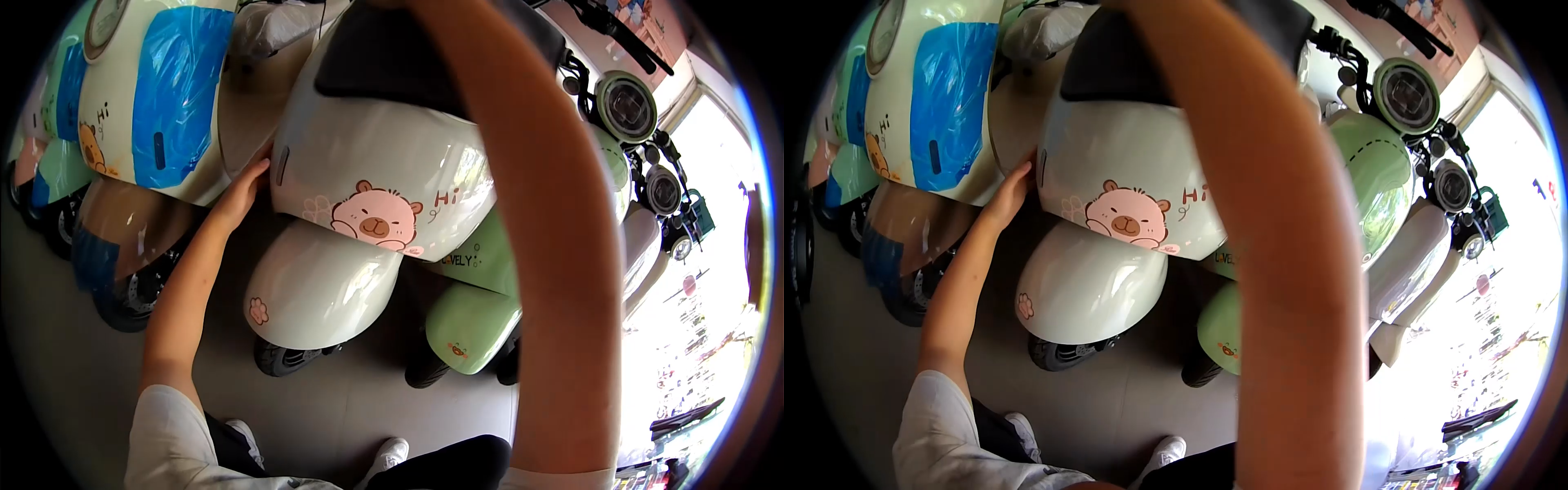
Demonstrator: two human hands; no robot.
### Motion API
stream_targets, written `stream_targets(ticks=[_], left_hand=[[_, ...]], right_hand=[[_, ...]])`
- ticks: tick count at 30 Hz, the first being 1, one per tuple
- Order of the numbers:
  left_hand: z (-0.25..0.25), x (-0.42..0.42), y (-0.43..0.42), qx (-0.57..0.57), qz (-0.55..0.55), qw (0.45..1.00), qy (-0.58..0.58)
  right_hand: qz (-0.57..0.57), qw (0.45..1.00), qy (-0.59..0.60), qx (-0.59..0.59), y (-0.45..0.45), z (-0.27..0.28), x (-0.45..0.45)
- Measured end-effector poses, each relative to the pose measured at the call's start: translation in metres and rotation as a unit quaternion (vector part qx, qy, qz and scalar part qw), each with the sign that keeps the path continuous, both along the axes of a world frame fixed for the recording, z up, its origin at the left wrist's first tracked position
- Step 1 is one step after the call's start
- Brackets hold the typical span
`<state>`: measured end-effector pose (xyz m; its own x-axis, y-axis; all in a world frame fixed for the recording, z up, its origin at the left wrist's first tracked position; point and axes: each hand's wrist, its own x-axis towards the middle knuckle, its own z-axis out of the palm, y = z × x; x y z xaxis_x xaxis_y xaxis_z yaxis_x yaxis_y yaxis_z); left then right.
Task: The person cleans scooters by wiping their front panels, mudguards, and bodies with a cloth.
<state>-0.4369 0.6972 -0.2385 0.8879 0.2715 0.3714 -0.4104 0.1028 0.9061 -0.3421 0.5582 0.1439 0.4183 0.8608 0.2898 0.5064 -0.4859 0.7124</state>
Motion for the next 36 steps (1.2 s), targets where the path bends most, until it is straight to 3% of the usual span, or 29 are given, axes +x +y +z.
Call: stream_targets(ticks=[2,4,6,9,12,14,16,18,19,20,22,25,28,30,32,34,36], left_hand=[[0.001,0.000,0.001,-0.001,0.003,1.000,0.006],[0.000,0.000,0.001,-0.012,0.011,1.000,0.013],[-0.007,0.005,0.006,-0.011,0.002,1.000,0.009],[-0.022,0.009,0.015,-0.084,-0.005,0.996,-0.006],[-0.025,0.007,0.010,-0.131,-0.053,0.990,-0.007],[-0.027,0.011,-0.005,-0.139,0.010,0.990,-0.016],[-0.034,0.016,-0.004,-0.158,-0.027,0.987,0.014],[-0.027,0.012,-0.025,-0.135,0.068,0.988,0.024],[-0.042,0.016,-0.017,-0.146,0.053,0.987,0.024],[-0.057,0.026,-0.004,-0.158,0.042,0.986,0.023],[-0.055,0.022,-0.006,-0.133,0.095,0.984,0.068],[-0.035,0.007,-0.013,-0.096,0.047,0.993,0.046],[-0.030,0.000,-0.016,-0.091,0.023,0.994,0.058],[-0.027,-0.004,-0.017,-0.083,-0.021,0.996,0.038],[-0.019,-0.009,-0.028,-0.076,-0.007,0.996,0.043],[-0.017,-0.007,-0.028,-0.066,0.011,0.997,0.043],[-0.026,-0.002,-0.024,-0.071,0.022,0.996,0.045]], right_hand=[[-0.043,0.992,-0.101,0.066,0.047,-0.040,0.027],[-0.101,0.979,-0.173,-0.021,0.041,-0.071,-0.013],[-0.113,0.956,-0.269,0.035,0.081,-0.117,0.018],[0.003,0.983,-0.156,-0.096,0.037,-0.157,-0.025],[0.117,0.970,-0.163,-0.134,0.005,-0.215,-0.039],[0.225,0.951,-0.181,-0.112,-0.027,-0.248,-0.043],[0.285,0.930,-0.191,-0.128,-0.047,-0.269,-0.033],[0.347,0.907,-0.189,-0.144,-0.063,-0.290,0.001],[0.306,0.936,-0.105,-0.136,-0.071,-0.273,0.000],[0.235,0.967,0.055,-0.086,-0.074,-0.230,-0.023],[0.152,0.957,0.247,0.020,-0.082,-0.162,-0.042],[0.160,0.941,0.290,0.069,-0.118,-0.099,-0.038],[0.264,0.927,-0.015,0.267,-0.142,-0.060,-0.040],[0.164,0.924,-0.025,0.346,-0.156,-0.049,-0.034],[0.293,0.844,-0.234,0.382,-0.160,-0.072,0.054],[0.370,0.827,-0.170,0.388,-0.152,-0.098,0.055],[0.328,0.867,-0.178,0.330,-0.158,-0.113,0.031]])
